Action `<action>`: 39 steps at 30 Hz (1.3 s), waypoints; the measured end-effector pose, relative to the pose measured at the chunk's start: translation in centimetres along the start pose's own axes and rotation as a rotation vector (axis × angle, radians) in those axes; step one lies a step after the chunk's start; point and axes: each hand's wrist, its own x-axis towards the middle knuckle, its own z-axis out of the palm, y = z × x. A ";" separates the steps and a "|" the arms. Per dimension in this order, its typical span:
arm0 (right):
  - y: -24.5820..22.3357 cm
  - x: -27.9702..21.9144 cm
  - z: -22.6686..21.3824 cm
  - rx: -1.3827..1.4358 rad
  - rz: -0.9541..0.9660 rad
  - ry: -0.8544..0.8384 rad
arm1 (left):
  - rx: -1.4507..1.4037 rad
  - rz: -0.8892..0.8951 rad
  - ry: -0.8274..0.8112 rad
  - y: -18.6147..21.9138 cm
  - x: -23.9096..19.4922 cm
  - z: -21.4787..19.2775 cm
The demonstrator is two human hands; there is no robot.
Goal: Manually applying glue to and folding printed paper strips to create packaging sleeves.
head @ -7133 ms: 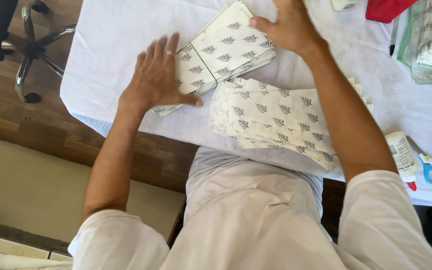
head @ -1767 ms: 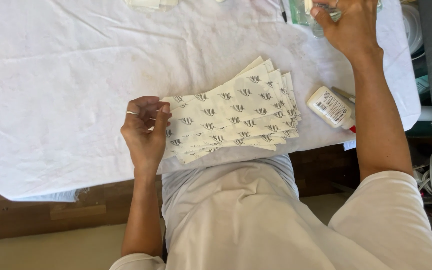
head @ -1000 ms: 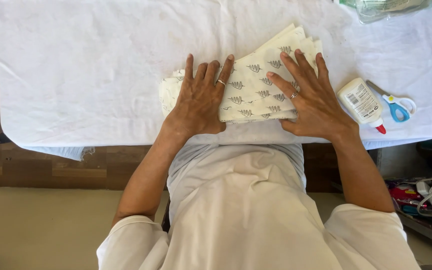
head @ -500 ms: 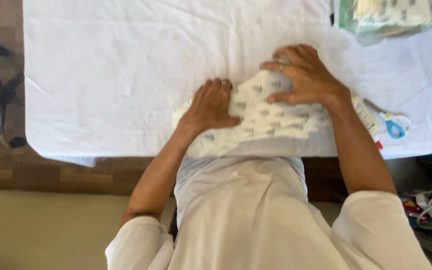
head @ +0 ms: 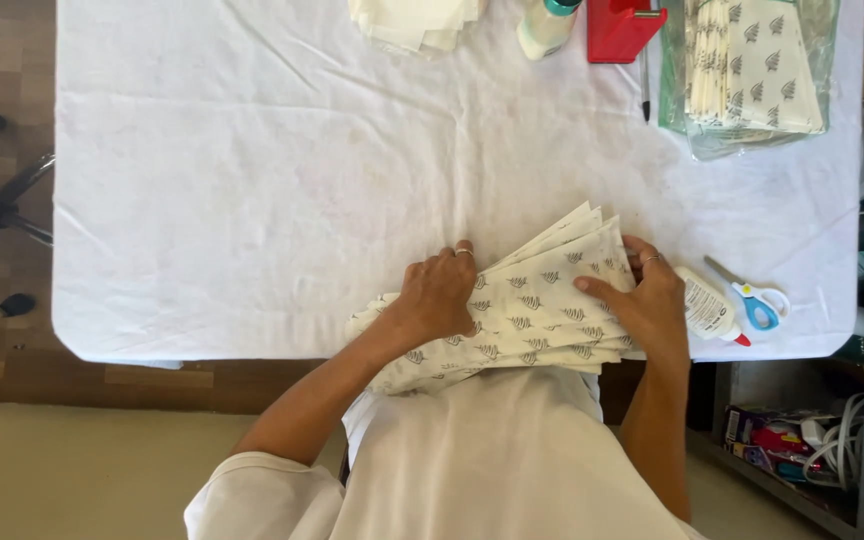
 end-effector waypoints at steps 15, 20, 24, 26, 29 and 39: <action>0.7 -0.1 -1.3 0.591 -0.053 -0.189 | -0.030 -0.007 -0.119 -0.3 0.4 -0.9; -4.5 4.5 -3.2 0.684 -0.129 -0.072 | 0.068 0.039 -0.033 0.2 3.8 -10.7; -6.3 11.0 -4.1 0.709 -0.283 0.034 | 0.015 0.136 0.071 0.4 6.6 -18.2; -5.3 11.7 -4.5 0.414 -0.464 0.235 | 0.061 0.126 0.046 -0.9 8.8 -19.2; -3.2 10.0 -5.2 0.111 -0.727 0.422 | 0.215 0.122 0.080 -3.8 12.8 -17.8; 11.4 -0.3 -9.0 -0.073 -0.555 0.517 | 0.438 0.500 0.660 -6.9 9.4 -8.9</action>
